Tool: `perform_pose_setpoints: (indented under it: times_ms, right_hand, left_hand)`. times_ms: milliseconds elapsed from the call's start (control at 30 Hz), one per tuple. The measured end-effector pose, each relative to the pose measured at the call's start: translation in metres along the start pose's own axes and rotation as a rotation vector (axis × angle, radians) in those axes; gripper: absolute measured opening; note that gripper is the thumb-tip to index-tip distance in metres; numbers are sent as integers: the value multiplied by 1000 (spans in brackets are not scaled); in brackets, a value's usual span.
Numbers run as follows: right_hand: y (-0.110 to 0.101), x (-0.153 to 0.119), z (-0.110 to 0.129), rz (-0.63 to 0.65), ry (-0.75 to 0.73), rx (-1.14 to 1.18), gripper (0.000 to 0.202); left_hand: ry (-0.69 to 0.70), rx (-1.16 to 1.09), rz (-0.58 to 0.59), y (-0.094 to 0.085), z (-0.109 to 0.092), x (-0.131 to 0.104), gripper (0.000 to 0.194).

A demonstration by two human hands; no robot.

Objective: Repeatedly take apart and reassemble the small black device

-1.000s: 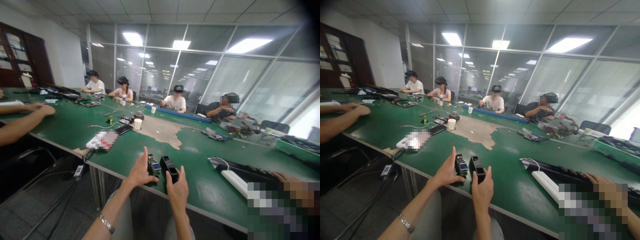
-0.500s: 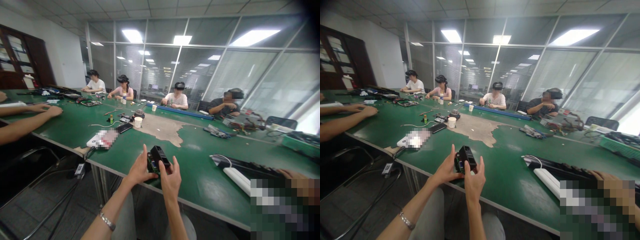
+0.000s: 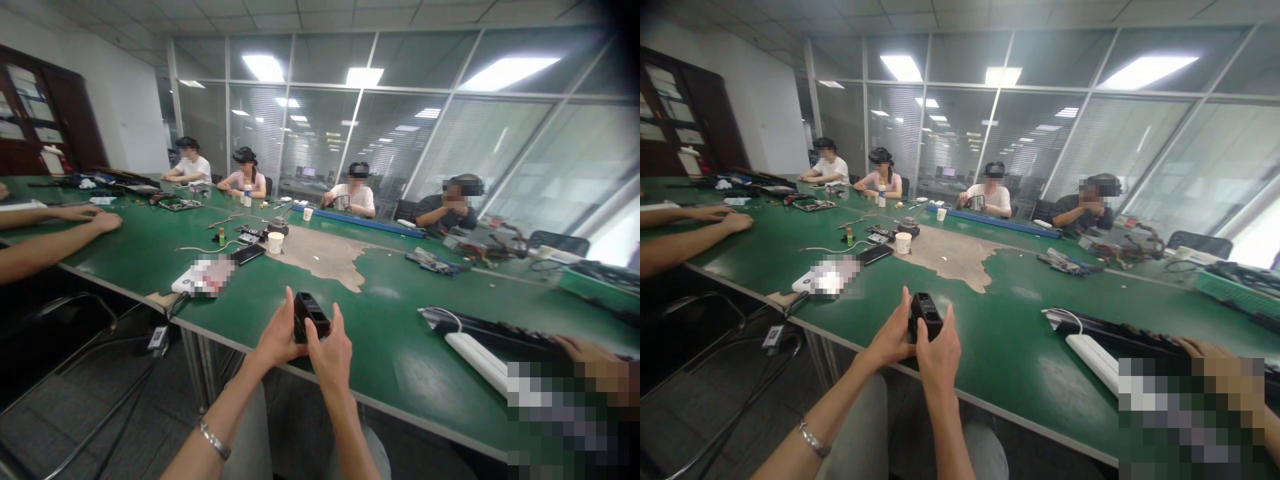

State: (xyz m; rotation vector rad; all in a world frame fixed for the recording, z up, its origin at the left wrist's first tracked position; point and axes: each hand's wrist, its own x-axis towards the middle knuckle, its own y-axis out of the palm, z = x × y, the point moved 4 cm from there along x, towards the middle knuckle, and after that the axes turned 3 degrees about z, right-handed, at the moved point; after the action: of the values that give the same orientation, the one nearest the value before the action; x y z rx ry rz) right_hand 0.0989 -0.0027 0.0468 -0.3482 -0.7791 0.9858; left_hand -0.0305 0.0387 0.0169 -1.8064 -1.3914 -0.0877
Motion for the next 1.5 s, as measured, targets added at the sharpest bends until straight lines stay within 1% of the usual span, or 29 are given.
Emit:
perform_pose_setpoints:
  times_ms: [167, 300, 433, 533, 600, 767, 833, 1000, 1167, 1333, 1400, 1500]
  right_hand:
    - [-2, 0, 5, 43, -1, -85, 77]
    - [8, -6, -6, 101, -11, -132, 76]
    - [18, -16, -22, 79, -37, -89, 77]
    - [20, -19, -28, 29, -66, -6, 82]
    - [19, -19, -30, 18, -71, 26, 82]
    - [22, -17, -26, 60, -63, -22, 75]
    - [22, -16, -25, 56, -34, 12, 75]
    - [18, -8, -24, 36, 70, 204, 80]
    - [13, -4, -18, 44, 68, 187, 85]
    - [12, -10, -17, 0, 98, 253, 85]
    - [13, -12, -18, -24, 105, 288, 85]
    - [14, -12, -19, -46, 100, 317, 85]
  left_hand:
    - [26, 80, -6, 2, 2, 0, 130]
    - [2, 78, 11, 4, 7, 2, 128]
    - [-15, 58, 34, 3, 9, 3, 128]
    - [-21, 39, 23, 1, 5, 0, 127]
    - [-29, 28, 13, -1, 3, -2, 126]
    - [-34, 37, 1, -1, 1, -2, 120]
    - [-34, 42, 7, -1, 1, -2, 121]
    - [-41, 38, 4, 0, 1, -1, 128]
    - [-47, 25, 1, 0, 1, 0, 127]
    - [-81, 24, -3, -1, 2, 0, 126]
    - [-69, 44, 2, 0, 1, 0, 125]
    - [-37, 55, 27, 0, -2, 0, 130]
